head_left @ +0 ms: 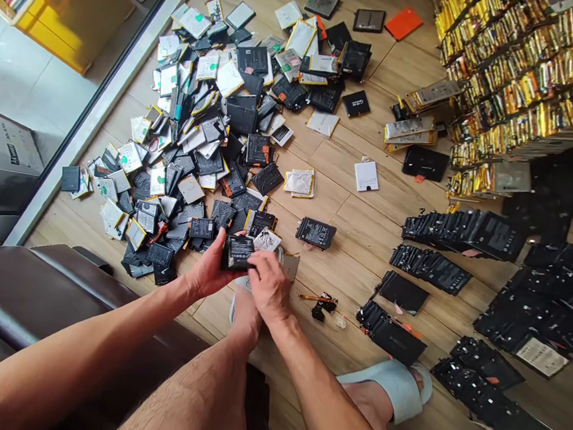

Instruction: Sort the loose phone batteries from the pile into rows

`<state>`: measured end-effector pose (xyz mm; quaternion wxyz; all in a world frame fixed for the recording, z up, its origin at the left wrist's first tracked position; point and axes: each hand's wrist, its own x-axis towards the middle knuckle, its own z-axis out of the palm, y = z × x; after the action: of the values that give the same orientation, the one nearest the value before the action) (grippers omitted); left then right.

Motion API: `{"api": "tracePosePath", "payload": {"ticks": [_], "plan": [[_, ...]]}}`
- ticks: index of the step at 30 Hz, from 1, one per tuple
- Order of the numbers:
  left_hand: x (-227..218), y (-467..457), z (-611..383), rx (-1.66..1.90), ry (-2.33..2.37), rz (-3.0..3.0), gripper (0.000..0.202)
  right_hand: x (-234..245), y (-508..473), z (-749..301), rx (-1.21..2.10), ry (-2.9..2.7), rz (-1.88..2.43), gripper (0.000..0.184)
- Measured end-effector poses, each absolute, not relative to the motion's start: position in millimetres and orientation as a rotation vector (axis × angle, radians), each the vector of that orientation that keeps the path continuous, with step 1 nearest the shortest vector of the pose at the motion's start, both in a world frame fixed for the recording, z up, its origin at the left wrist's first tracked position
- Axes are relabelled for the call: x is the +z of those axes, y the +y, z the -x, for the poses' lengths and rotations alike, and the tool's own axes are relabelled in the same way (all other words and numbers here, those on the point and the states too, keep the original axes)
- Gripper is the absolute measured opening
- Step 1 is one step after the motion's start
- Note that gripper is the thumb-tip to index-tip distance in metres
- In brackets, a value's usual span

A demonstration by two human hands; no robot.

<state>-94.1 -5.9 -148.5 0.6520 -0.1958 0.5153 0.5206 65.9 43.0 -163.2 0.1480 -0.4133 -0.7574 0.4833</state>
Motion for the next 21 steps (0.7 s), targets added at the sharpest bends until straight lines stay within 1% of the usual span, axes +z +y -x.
{"api": "tracePosePath", "payload": {"ticks": [3, 7, 9, 12, 13, 16, 17, 19, 21], "plan": [[-149, -7, 98, 1.182, 1.193, 0.442, 0.044, -162, 35, -63, 1.418, -2.332, 1.019, 0.026], [-153, -16, 105, 1.157, 1.292, 0.382, 0.047, -165, 42, -59, 1.520, -2.329, 0.894, 0.030], [-154, -20, 108, 1.143, 1.354, 0.345, 0.050, -169, 55, -54, 1.484, -2.276, 1.014, 0.032], [-154, -24, 110, 1.125, 1.402, 0.313, 0.050, -179, 82, -37, 1.296, -2.260, 1.280, 0.037], [-154, -25, 110, 1.117, 1.414, 0.312, 0.048, -183, 90, -30, 1.225, -2.293, 1.345, 0.041], [-153, -26, 110, 1.075, 1.478, 0.301, 0.043, -198, 107, -12, 1.079, -2.462, 1.467, 0.062], [-154, -26, 110, 1.066, 1.500, 0.293, 0.042, -201, 110, -8, 1.048, -2.512, 1.495, 0.065], [-156, -27, 109, 1.072, 1.521, 0.282, 0.044, -204, 111, -4, 1.010, -2.581, 1.513, 0.057], [-158, -27, 108, 1.104, 1.514, 0.284, 0.048, -203, 111, -6, 1.034, -2.591, 1.503, 0.041]]}}
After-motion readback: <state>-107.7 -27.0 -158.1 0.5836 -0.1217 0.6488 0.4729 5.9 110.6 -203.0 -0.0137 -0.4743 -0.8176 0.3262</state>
